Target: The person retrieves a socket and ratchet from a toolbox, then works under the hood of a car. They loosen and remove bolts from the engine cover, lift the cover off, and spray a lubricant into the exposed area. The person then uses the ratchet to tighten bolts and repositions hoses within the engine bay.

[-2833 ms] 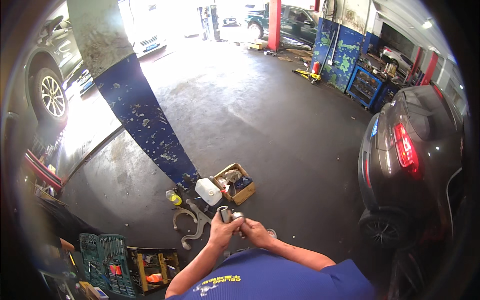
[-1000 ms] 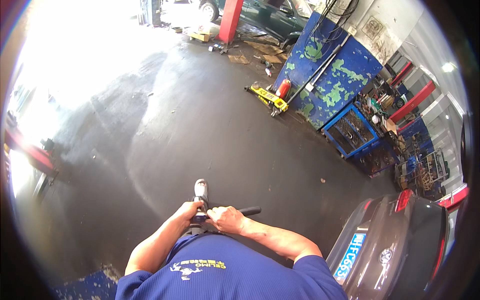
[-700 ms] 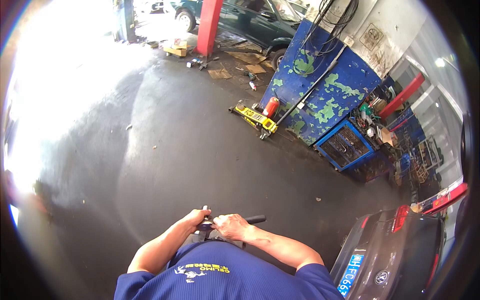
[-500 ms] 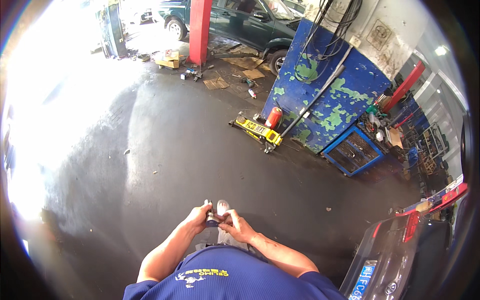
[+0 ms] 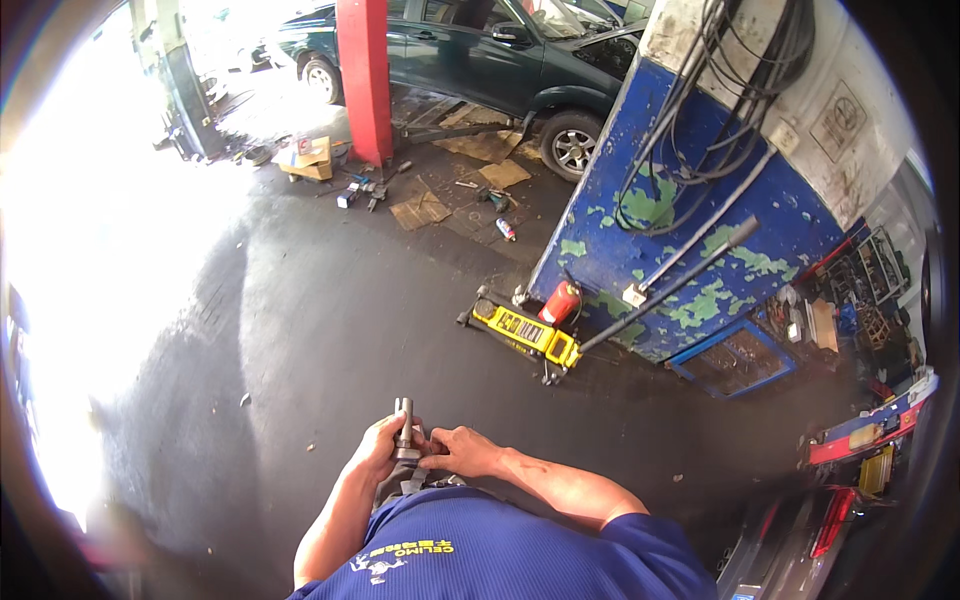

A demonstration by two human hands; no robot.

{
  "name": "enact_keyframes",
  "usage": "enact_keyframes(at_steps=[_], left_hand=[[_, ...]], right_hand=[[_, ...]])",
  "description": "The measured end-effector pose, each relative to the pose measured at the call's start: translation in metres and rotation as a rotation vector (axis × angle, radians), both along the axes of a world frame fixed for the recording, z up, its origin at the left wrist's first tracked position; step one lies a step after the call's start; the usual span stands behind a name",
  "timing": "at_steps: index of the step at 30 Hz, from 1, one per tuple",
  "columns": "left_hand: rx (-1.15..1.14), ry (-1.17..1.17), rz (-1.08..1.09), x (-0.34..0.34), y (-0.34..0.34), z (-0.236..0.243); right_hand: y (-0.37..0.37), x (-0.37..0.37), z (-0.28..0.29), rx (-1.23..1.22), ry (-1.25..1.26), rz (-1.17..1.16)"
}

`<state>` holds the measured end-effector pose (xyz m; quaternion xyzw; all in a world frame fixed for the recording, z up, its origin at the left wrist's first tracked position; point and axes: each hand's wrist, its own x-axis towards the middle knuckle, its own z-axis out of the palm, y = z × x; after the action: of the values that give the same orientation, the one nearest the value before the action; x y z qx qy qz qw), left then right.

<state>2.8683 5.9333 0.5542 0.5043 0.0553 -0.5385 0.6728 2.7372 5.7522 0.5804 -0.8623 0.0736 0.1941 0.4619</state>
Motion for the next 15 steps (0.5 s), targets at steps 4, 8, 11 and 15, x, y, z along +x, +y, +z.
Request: enact_keyframes(at_steps=[4,8,11,15], left_hand=[[0.211,-0.312,-0.072,0.106,-0.105,-0.032],[0.409,-0.537,-0.204,0.209,-0.214,-0.043],[0.294,-0.414,-0.289,0.291,-0.286,-0.033],[0.097,-0.119,-0.301,0.397,-0.38,-0.011]], right_hand=[[-0.086,0.107,-0.013,-0.185,0.023,-0.057],[-0.161,0.202,-0.013,-0.187,0.083,-0.215],[-0.223,0.257,-0.006,-0.113,0.055,-0.291],[-0.32,0.323,-0.023,-0.005,-0.012,-0.373]])
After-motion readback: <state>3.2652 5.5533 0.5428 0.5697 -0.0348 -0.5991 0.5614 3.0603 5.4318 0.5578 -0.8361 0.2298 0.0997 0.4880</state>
